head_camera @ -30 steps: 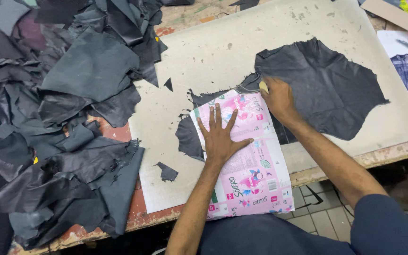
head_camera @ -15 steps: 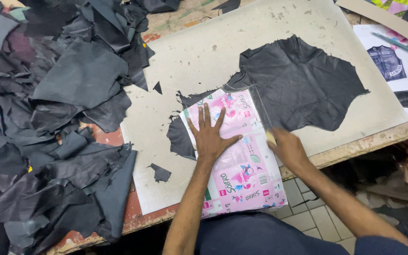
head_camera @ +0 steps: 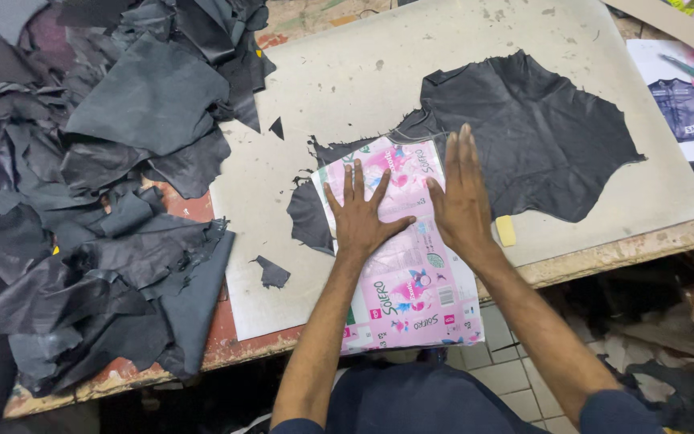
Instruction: The person lays a dark fabric piece on a worktable, places a cardboard pattern on top, and uses chalk to trace the outline. They then use a rotary cutter to cut along the marked lines, remove the pattern, and measure the cut piece with a tape measure before setting it aside.
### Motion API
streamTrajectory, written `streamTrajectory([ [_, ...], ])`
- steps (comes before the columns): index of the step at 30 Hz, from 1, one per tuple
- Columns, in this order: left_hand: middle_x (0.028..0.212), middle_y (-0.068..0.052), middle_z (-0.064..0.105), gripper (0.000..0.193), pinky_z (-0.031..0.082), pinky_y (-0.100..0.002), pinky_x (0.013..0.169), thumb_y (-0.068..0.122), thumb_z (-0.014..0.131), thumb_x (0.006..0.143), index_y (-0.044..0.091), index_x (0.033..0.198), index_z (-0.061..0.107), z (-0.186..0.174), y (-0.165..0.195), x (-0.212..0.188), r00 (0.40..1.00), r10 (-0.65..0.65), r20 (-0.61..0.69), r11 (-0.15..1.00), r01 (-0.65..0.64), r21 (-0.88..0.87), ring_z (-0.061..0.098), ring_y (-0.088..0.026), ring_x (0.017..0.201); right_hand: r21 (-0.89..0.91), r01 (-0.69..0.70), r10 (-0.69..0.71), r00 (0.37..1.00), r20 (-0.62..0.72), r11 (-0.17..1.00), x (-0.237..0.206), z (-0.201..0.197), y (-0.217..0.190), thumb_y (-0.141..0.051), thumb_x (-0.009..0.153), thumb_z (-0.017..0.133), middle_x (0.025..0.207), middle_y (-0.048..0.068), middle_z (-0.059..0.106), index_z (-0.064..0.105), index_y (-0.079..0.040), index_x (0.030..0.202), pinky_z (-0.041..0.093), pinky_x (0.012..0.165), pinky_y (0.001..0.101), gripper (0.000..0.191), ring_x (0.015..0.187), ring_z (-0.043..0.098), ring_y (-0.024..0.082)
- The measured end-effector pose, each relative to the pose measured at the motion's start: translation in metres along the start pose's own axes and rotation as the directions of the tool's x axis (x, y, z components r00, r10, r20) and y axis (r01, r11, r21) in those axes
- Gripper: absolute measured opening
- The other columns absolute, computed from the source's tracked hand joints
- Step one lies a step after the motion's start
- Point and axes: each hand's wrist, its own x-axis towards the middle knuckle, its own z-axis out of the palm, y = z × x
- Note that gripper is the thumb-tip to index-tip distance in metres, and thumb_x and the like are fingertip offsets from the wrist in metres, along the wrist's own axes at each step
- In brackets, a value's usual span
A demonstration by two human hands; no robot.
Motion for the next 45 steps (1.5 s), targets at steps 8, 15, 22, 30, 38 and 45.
streamTrajectory([
  [8, 0.172, -0.009, 0.023, 0.112, 0.003, -0.049, 0.134, 0.074, 0.073, 0.086, 0.012, 0.169, 0.030, -0.010, -0.039, -0.028, 0.989, 0.134, -0.066, 0.970, -0.118, 0.215, 0.018, -0.022, 0.164, -0.374, -0.103, 0.195, 0.957, 0.217, 0.922, 0.011, 0.072, 0.015, -0.049, 0.105, 0.043, 0.170, 0.028, 0.008, 0.018, -0.010, 0.167, 0.007, 0.125, 0.0612, 0.076, 0.158, 0.010, 0.044],
  [15, 0.168, -0.013, 0.025, 0.132, 0.000, -0.058, 0.124, 0.075, 0.083, 0.053, 0.011, 0.157, 0.033, -0.083, -0.096, -0.070, 0.972, 0.060, 0.227, 0.979, -0.013, -0.204, 0.019, -0.030, 0.155, -0.363, -0.105, 0.183, 0.965, 0.187, 0.926, 0.023, 0.064, -0.015, -0.051, 0.104, 0.045, 0.170, 0.031, 0.005, 0.017, -0.007, 0.167, 0.000, 0.123, 0.0641, 0.082, 0.159, 0.004, 0.045],
  [22, 0.165, -0.014, 0.027, 0.140, -0.006, -0.065, 0.121, 0.075, 0.085, 0.050, 0.004, 0.157, 0.028, -0.077, -0.099, -0.065, 0.965, 0.063, 0.254, 0.977, -0.009, -0.212, 0.015, -0.031, 0.157, -0.257, -0.087, 0.153, 0.956, 0.249, 0.963, 0.025, 0.124, -0.087, -0.051, 0.101, 0.049, 0.167, 0.034, 0.002, 0.020, -0.006, 0.164, -0.002, 0.123, 0.0633, 0.082, 0.157, 0.000, 0.046],
  [30, 0.166, -0.021, 0.021, 0.150, -0.009, -0.065, 0.122, 0.071, 0.087, 0.053, -0.008, 0.157, 0.014, -0.063, -0.109, -0.074, 0.979, 0.034, 0.200, 0.943, 0.035, -0.332, 0.014, -0.031, 0.157, -0.218, -0.102, 0.162, 0.947, 0.277, 0.970, 0.021, 0.162, -0.135, -0.045, 0.104, 0.044, 0.167, 0.034, 0.006, 0.018, -0.006, 0.164, 0.002, 0.125, 0.0619, 0.076, 0.158, 0.004, 0.045],
  [38, 0.168, -0.026, 0.018, 0.147, -0.010, -0.064, 0.122, 0.067, 0.090, 0.054, -0.007, 0.158, 0.017, -0.062, -0.114, -0.074, 0.989, 0.040, 0.142, 0.946, 0.008, -0.325, 0.012, -0.033, 0.158, -0.361, -0.140, 0.257, 0.919, 0.300, 0.922, 0.019, 0.172, -0.137, -0.033, 0.108, 0.042, 0.171, 0.028, 0.007, 0.017, -0.011, 0.167, 0.002, 0.127, 0.0639, 0.068, 0.161, 0.006, 0.041],
  [45, 0.168, -0.029, 0.015, 0.155, -0.011, -0.066, 0.122, 0.067, 0.090, 0.051, -0.015, 0.156, 0.011, -0.064, -0.114, -0.071, 0.984, 0.026, 0.179, 0.926, 0.044, -0.375, 0.010, -0.034, 0.159, -0.293, -0.072, 0.107, 0.988, 0.107, 0.953, 0.067, 0.185, -0.130, -0.032, 0.103, 0.046, 0.167, 0.036, 0.000, 0.012, -0.004, 0.166, -0.002, 0.121, 0.0686, 0.077, 0.156, -0.002, 0.052],
])
